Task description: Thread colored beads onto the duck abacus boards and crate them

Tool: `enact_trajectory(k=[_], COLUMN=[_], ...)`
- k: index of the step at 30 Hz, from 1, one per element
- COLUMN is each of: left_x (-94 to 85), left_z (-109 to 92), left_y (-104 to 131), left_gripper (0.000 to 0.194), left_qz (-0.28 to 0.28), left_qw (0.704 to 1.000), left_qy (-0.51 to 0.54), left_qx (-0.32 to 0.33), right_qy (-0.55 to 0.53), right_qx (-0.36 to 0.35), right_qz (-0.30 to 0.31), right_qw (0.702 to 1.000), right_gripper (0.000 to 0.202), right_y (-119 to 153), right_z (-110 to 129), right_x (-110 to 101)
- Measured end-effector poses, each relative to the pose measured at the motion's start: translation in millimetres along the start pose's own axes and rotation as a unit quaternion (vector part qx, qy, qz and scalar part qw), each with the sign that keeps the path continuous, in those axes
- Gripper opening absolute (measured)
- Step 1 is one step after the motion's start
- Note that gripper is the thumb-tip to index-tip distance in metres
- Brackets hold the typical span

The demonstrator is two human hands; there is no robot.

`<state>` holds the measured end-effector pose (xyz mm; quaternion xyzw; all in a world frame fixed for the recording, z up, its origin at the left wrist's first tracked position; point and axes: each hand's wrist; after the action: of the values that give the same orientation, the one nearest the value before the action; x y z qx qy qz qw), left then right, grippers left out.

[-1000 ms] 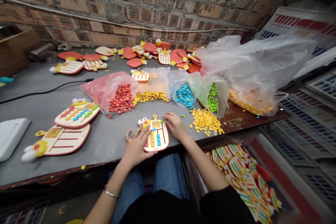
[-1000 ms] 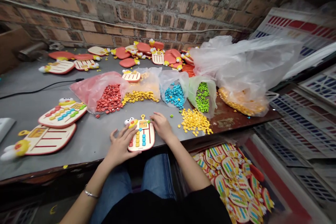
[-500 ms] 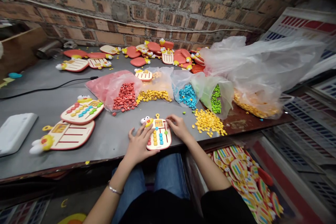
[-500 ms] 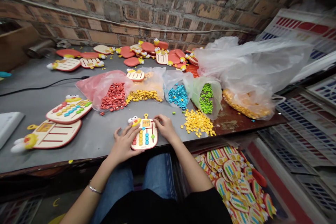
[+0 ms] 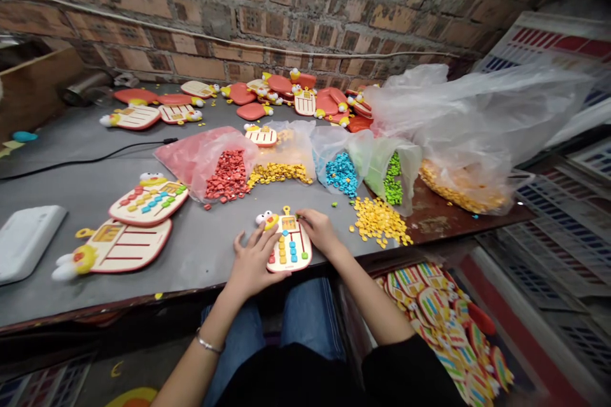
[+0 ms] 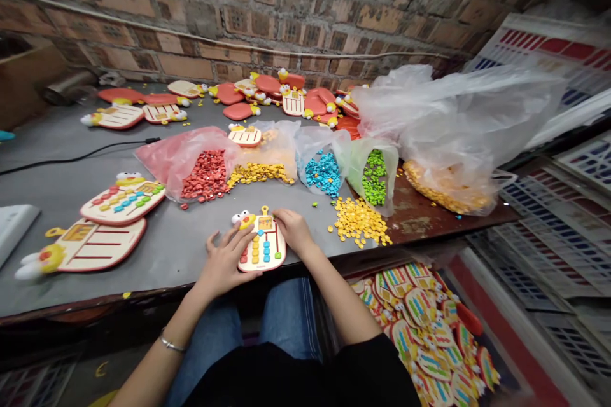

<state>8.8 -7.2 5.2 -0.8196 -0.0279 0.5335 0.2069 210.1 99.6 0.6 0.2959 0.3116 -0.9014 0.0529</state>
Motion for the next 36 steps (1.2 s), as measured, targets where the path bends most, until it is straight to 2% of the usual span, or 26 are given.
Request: enact_trajectory(k=[8, 14, 18, 22, 24, 26, 28, 29, 32, 34, 36], left_x=[1.5, 3.6, 3.2, 0.6, -0.6, -1.2, -1.1, -0.9, 0.3, 1.3, 2.2], left_z=[0.8, 2.6, 1.8, -0.4, -1.4, -2.0, -2.2, -2.1, -1.2, -0.2, 0.8], left_y=[-0.1, 0.2, -0.3, -1.1, -1.6, -1.9, -2.1, -2.1, -1.6, -1.3, -1.3], left_gripper=[0.076, 0.072, 0.072, 0.070, 0.070, 0.070, 0.070, 0.070, 0.071, 0.073, 0.073], left_qz=[0.004, -0.004, -0.007, -0.007, -0.006, -0.008, -0.008, -0.008, -0.011, -0.011, -0.008], left_qw=[1.000, 1.000, 1.000, 1.000, 1.000, 1.000, 1.000, 1.000, 1.000, 1.000, 1.000], left_qy=[-0.004, -0.005, -0.016, -0.021, -0.023, -0.025, -0.025, -0.025, -0.025, -0.024, -0.024], left_qx=[-0.001, 0.005, 0.003, 0.005, 0.005, 0.004, 0.005, 0.006, 0.006, 0.005, 0.004], right_qy=[0.059, 0.137, 0.168, 0.094, 0.048, 0.055, 0.119, 0.156, 0.201, 0.151, 0.067], right_qx=[-0.066, -0.119, -0.140, -0.091, -0.052, -0.006, 0.040, 0.063, 0.116, 0.110, 0.073], right_qz=[0.011, 0.026, 0.039, 0.046, 0.031, -0.027, -0.088, -0.098, -0.063, -0.046, -0.044], right_qw=[0.996, 0.983, 0.975, 0.990, 0.997, 0.998, 0.988, 0.981, 0.970, 0.981, 0.994], right_gripper=[0.030, 0.019, 0.019, 0.016, 0.020, 0.017, 0.013, 0.014, 0.017, 0.017, 0.014], right_y=[17.3, 14.8, 19.9, 22.4, 17.7, 8.2, -4.2, -10.3, -23.3, -24.7, -20.3], right_z=[0.1, 8.5, 15.4, 22.1, 16.9, 1.9, -20.1, -31.4, -52.5, -50.3, -37.8], right_x=[-5.9, -14.9, -14.2, -22.6, -32.2, -42.8, -51.5, -54.4, -55.3, -48.8, -37.5])
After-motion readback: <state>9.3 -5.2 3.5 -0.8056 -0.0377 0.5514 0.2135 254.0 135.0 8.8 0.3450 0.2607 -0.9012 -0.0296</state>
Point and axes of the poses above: each hand's wrist, its own y-axis away from the middle knuckle, its own x-axis out of the palm, z = x × y, and after that the axes turned 13 degrees about -z, right-handed
